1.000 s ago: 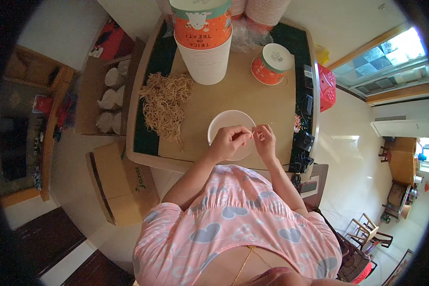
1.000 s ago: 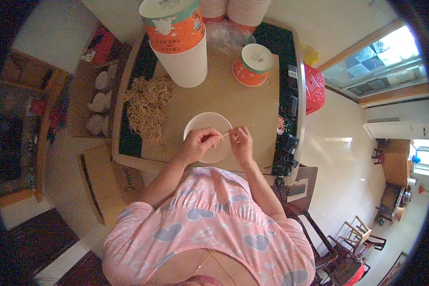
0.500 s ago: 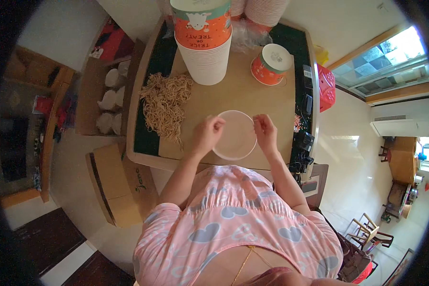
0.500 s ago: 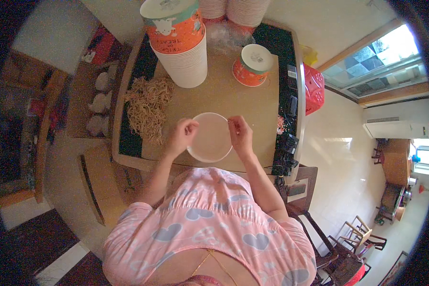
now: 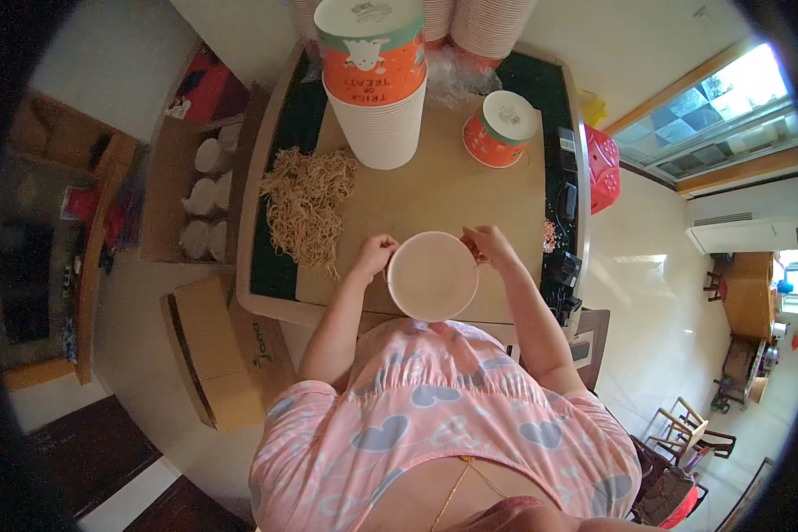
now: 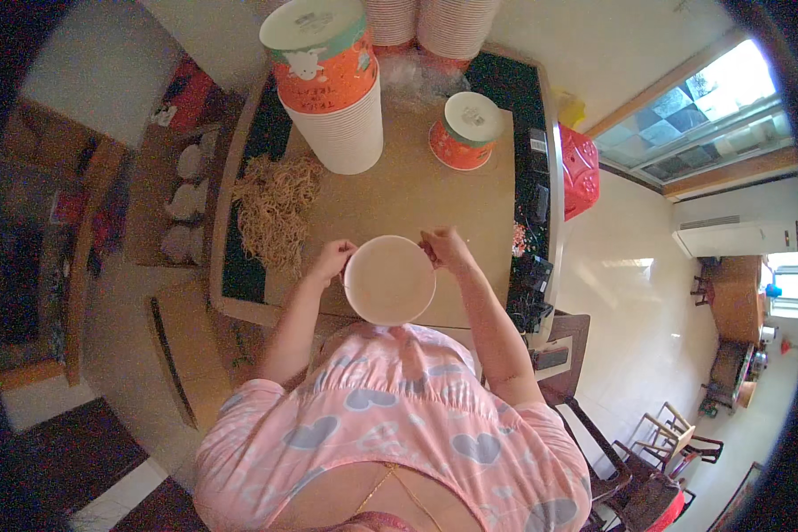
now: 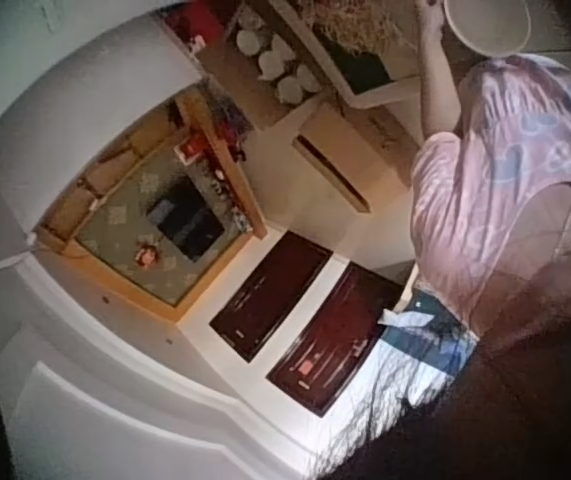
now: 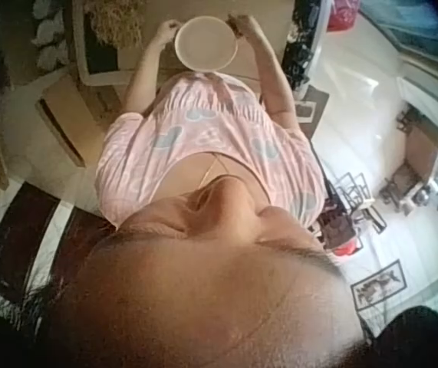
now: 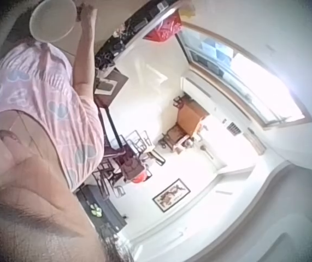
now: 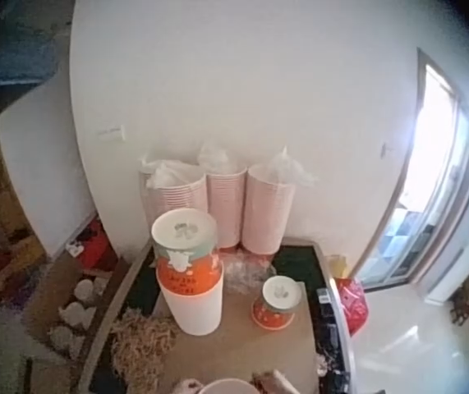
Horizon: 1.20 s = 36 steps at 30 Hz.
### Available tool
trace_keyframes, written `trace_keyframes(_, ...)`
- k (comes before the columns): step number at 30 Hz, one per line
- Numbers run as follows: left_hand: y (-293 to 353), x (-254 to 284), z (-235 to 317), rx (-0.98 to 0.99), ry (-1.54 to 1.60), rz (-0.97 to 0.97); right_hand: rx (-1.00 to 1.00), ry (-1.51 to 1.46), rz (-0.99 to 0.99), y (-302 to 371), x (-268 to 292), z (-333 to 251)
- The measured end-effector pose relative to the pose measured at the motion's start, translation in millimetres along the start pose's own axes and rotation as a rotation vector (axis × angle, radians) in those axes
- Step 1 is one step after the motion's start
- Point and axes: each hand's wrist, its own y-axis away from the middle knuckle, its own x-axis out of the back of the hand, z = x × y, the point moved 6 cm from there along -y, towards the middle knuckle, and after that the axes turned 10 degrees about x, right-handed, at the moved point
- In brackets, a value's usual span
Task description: Filling decorative buckets with shredded paper material.
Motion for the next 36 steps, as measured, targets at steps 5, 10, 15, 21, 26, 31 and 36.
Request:
trace_keyframes(5,-54.8,12.3,-108.8,0.113,0.076,-0.191,-0.064,0.184,-0.233,-23.2,-16.7,59.7)
trace_keyframes(10,10.0,-25.8,-13.4,0.253,0.082,-0.31,0.157,0.44,-0.284,-2.5,13.3,-6.7)
trace_keyframes(15,15.6,-35.0,99.1,-0.081,0.163,-0.229,0.542,0.503,0.058,35.9,44.7,-155.1)
trace_keyframes(21,3.8,-45.0,282.9,-0.771,-0.132,0.311,1.142,0.57,0.517,57.8,87.1,-256.6)
trace_keyframes(26,-7.2,-59.9,368.7,-1.143,-0.004,0.38,1.237,0.432,0.611,-3.3,134.4,-253.7)
trace_keyframes(31,-98.8,-65.3,347.0,-0.982,-0.078,0.299,1.119,0.216,0.443,-60.6,134.1,-199.9)
trace_keyframes(36,-153.3,-88.7,298.4,-0.965,-0.03,0.241,1.165,0.86,0.415,-66.7,96.9,-110.6)
